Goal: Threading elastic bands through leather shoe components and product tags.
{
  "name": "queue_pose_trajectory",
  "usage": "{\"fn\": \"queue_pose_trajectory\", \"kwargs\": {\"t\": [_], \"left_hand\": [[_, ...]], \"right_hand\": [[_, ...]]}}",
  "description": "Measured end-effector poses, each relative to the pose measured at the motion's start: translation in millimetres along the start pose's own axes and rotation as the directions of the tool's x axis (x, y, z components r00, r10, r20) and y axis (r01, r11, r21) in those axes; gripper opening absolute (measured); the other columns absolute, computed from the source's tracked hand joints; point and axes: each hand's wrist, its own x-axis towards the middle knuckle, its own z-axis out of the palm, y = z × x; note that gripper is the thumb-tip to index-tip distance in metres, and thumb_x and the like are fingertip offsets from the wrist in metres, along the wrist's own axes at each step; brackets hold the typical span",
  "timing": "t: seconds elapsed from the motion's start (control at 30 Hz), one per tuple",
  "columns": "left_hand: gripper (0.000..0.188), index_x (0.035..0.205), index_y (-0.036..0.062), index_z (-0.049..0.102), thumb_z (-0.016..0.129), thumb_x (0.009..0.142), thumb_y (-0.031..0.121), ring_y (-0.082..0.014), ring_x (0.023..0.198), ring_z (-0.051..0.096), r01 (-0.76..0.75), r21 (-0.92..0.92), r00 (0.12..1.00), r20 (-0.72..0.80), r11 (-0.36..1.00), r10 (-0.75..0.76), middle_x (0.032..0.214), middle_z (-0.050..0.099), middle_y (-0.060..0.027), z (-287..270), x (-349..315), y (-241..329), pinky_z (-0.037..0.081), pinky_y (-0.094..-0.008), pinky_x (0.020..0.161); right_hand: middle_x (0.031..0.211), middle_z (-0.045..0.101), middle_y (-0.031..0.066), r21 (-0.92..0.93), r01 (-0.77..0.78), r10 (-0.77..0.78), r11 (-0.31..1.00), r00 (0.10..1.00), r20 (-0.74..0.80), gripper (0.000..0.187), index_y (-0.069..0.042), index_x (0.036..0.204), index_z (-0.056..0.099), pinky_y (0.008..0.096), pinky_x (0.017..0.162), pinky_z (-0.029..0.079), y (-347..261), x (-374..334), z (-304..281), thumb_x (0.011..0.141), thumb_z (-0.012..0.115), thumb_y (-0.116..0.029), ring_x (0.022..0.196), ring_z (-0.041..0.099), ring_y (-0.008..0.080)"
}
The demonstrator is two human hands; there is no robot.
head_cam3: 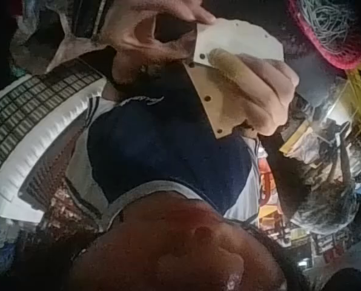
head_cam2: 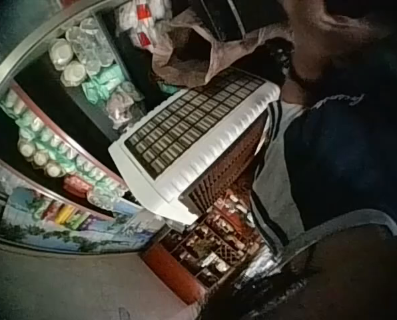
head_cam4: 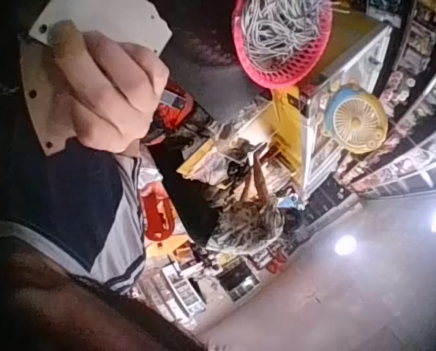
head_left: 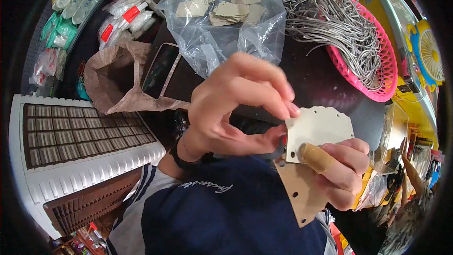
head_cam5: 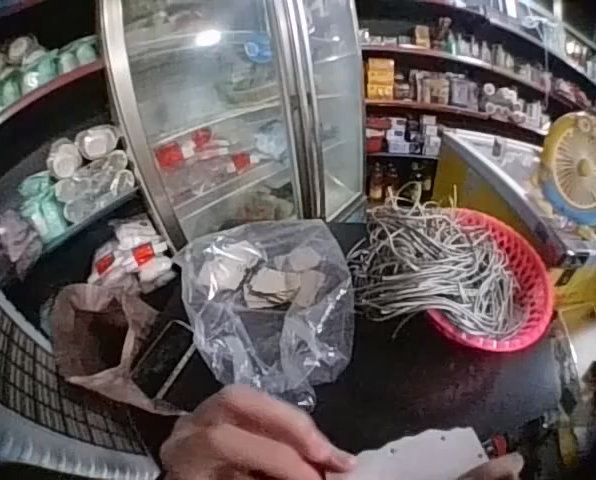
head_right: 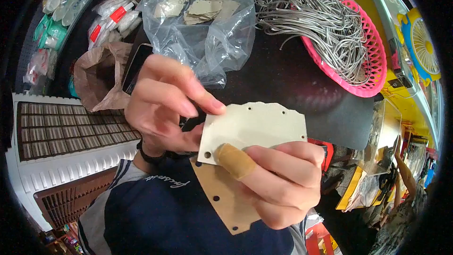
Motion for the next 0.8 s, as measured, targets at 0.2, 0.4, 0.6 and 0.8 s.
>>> {"fn": "queue_pose_trajectory", "kwargs": {"t": [0.2, 0.4, 0.6, 0.8], "left_hand": [[0.027, 0.083, 0.0037, 0.07, 0.073, 0.06, -0.011, -0.0152, 0.078, 0.064, 0.083, 0.001, 0.983, 0.161, 0.997, -0.082, 0.104, 0.054, -0.016, -6, 13, 1, 0.053, -0.0238, 0.066], [0.019, 0.08, 0.0053, 0.07, 0.079, 0.063, 0.001, -0.0152, 0.075, 0.06, 0.1, -0.151, 0.955, 0.291, 0.983, -0.052, 0.099, 0.052, -0.0148, -11, 14, -3, 0.051, -0.0227, 0.069], [0.015, 0.074, 0.0067, 0.068, 0.079, 0.065, 0.004, -0.0145, 0.075, 0.057, 0.153, -0.198, 0.938, 0.336, 0.968, -0.08, 0.096, 0.053, -0.0145, -13, 15, -4, 0.048, -0.0212, 0.064], [0.017, 0.068, 0.0073, 0.063, 0.079, 0.063, 0.005, -0.0149, 0.073, 0.056, 0.167, -0.112, 0.922, 0.369, 0.979, -0.115, 0.092, 0.057, -0.0126, -10, 15, 1, 0.045, -0.0218, 0.06]], "right_hand": [[0.088, 0.068, 0.004, 0.155, -0.044, 0.058, 0.987, 0.995, -0.085, 0.025, -0.011, 0.076, 0.049, 0.0282, 0.058, 0.042, 2, 0, 1, 0.068, 0.071, -0.004, 0.075, 0.063, 0.0212], [0.086, 0.067, 0.0031, 0.365, -0.043, 0.139, 0.93, 0.96, -0.242, 0.026, -0.009, 0.077, 0.054, 0.0295, 0.059, 0.043, 2, -2, 14, 0.062, 0.074, -0.001, 0.074, 0.064, 0.022], [0.085, 0.068, 0.0051, 0.408, -0.034, 0.101, 0.912, 0.984, -0.144, 0.023, -0.007, 0.075, 0.054, 0.0297, 0.058, 0.043, 6, 1, 6, 0.063, 0.072, -0.001, 0.073, 0.065, 0.0236], [0.085, 0.069, 0.0059, 0.397, -0.018, 0.067, 0.918, 0.992, -0.11, 0.023, -0.007, 0.075, 0.054, 0.029, 0.059, 0.044, 6, 0, 8, 0.063, 0.072, -0.001, 0.075, 0.065, 0.0241]]}}
